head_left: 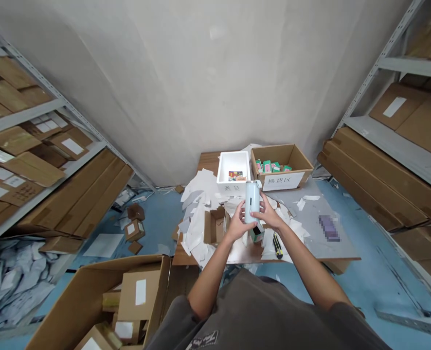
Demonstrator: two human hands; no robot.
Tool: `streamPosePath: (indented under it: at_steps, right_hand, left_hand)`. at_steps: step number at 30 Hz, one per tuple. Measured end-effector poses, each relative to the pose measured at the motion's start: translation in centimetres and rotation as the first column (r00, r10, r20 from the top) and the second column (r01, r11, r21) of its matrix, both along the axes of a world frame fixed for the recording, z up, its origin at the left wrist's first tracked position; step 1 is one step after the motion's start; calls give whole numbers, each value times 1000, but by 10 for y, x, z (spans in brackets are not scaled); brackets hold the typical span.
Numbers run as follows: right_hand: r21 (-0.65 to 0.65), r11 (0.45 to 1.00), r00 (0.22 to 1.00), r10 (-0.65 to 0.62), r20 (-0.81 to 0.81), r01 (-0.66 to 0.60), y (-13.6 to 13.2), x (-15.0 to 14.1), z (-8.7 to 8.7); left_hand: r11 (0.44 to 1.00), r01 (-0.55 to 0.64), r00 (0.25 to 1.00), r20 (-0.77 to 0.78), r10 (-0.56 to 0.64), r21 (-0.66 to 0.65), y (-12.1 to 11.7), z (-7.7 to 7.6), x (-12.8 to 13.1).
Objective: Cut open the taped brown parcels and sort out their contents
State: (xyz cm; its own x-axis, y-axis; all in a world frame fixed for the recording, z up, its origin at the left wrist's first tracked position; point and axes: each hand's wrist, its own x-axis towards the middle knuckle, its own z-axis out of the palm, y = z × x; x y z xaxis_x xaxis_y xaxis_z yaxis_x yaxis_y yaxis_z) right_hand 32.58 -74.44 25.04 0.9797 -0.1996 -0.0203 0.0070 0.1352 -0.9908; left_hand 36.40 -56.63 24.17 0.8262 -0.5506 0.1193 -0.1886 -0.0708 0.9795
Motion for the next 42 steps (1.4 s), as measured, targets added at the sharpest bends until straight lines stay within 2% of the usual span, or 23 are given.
streamPosePath:
  at_steps: [2,4,8,11,14,19,23,25,29,31,34,36,38,40,42]
  right_hand:
    - [-5,1000,1000,-26,4,26,4,-2,-3]
    - [-36,996,996,-80,25,81,7,-2,-9]
    - [31,999,999,-10,45,9,9,3,-16]
    - [47,998,999,-42,26,40,13,6,-15]
    - [58,995,996,-85,8,84,18,6,-14]
    - [115,993,1000,6,18,-8,20,4,-15]
    - [41,994,995,-99,-11,99,21,6,-17]
    - [27,994,994,-110,-7,110,22,6,-17]
    - [110,994,1000,-17,16,15,24,5,-10]
    - [81,994,998,-68,7,67,26,4,-5]
    - [-34,979,979,-200,31,201,28,4,2]
    - [-62,979,980,-193,42,195,27,3,5]
    - [-27,991,991,-131,23,131,22,2,6]
    - [20,997,997,-77,-3,77,18,0,6]
    - [-3,996,995,-94,-18,94,17,-2,4]
  left_hand:
    - [999,-36,997,72,33,40,3,4,1]
    - [995,-71,995,76,65,73,6,9,3]
    - [999,-5,1000,-3,6,49,10,16,8]
    - [996,-21,998,59,16,91,9,21,7]
    - [989,-79,992,103,66,126,8,22,4]
    - [996,-9,999,42,5,93,13,19,5]
    - [977,-66,985,171,31,202,17,20,8]
    - [973,-100,987,143,70,211,17,21,8]
    - [988,-77,997,42,72,133,18,22,7]
    - [990,-82,992,102,70,117,16,24,5]
    - [971,-162,970,211,124,175,11,25,2]
    - [964,-185,966,214,143,192,8,23,0]
    - [976,-141,982,152,115,166,7,20,-1]
    - [992,-46,997,60,39,121,8,16,-2]
    - [995,2,999,37,-6,104,9,13,-2]
